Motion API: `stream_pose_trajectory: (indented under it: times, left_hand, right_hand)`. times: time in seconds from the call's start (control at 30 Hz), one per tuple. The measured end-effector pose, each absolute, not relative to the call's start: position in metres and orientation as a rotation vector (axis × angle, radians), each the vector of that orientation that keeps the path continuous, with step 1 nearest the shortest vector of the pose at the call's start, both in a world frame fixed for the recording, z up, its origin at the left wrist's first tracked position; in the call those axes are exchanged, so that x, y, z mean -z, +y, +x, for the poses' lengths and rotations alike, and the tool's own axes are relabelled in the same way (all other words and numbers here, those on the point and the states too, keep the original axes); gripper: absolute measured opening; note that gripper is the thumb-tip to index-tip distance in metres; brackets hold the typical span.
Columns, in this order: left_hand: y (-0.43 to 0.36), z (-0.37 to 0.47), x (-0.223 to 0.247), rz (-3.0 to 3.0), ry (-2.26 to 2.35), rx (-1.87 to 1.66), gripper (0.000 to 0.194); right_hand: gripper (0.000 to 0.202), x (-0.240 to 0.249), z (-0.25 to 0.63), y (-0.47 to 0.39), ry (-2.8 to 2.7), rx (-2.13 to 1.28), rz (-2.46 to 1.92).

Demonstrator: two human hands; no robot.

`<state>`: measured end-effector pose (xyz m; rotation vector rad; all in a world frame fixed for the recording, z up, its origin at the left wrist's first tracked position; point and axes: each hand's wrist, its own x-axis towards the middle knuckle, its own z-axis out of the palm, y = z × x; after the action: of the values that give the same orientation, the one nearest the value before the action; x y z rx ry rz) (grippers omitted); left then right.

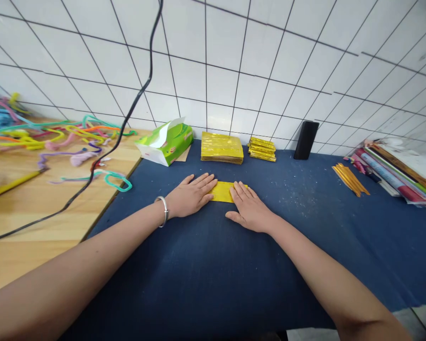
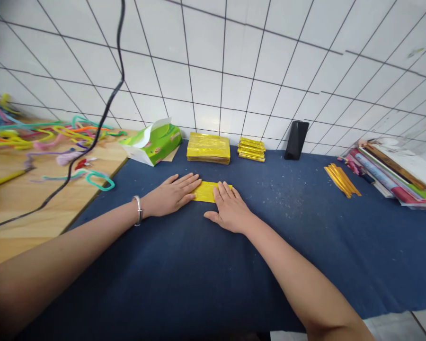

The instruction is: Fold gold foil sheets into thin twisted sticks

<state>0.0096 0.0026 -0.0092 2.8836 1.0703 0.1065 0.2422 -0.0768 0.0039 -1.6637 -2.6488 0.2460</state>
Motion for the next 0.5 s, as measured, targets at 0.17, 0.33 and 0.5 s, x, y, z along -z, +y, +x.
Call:
stream_pose_trajectory:
  times: [0.17, 0.33, 0.5]
  left_hand:
    - [0.005, 0.007, 0.01, 2.886, 1.096, -0.073, 0.056]
    - [0.009, 0.002, 0.01, 2.886, 1.117, -0.06, 0.057]
    - [0.02, -0.008, 0.012, 2.867, 1.158, -0.023, 0.058]
  right_hand:
    - [0.084, -0.003, 0.247, -0.076, -2.625, -0.262, -1.724]
    - [0.086, -0.004, 0.252, -0.075, -2.579, -0.236, -1.77]
    - [0.085, -0.005, 0.246, -0.079, -2.599, -0.205, -1.717]
